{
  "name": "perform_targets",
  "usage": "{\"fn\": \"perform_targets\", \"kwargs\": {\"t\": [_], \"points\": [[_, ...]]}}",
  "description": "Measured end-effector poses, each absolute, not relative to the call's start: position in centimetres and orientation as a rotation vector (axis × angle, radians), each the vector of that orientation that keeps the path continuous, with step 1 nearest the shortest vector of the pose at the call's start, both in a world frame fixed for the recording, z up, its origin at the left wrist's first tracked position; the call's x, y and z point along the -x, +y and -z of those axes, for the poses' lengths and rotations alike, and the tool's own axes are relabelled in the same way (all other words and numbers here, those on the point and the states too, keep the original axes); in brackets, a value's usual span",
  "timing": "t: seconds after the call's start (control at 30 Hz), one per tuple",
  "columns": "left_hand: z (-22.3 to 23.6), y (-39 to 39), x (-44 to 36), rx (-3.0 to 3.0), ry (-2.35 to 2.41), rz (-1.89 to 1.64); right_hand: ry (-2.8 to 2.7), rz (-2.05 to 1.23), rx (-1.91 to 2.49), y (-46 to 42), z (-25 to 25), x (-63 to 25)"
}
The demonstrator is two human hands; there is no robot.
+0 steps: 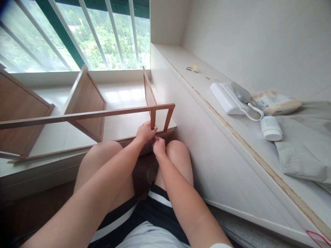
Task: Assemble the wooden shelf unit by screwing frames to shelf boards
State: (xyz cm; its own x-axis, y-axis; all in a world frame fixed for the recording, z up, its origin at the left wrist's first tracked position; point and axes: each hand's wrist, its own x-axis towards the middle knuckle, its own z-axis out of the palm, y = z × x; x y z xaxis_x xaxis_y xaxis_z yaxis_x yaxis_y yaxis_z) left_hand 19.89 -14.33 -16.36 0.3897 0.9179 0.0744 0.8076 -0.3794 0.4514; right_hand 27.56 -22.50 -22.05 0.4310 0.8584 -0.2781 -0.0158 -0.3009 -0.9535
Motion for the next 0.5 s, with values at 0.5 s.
{"fn": "perform_targets", "kwargs": {"t": [0.5], "points": [[16.39,-14.37,-19.83,-2.315,1.481,-0.462,-0.141,-1.591,0.865,-22.79,22.1,-27.8]]}}
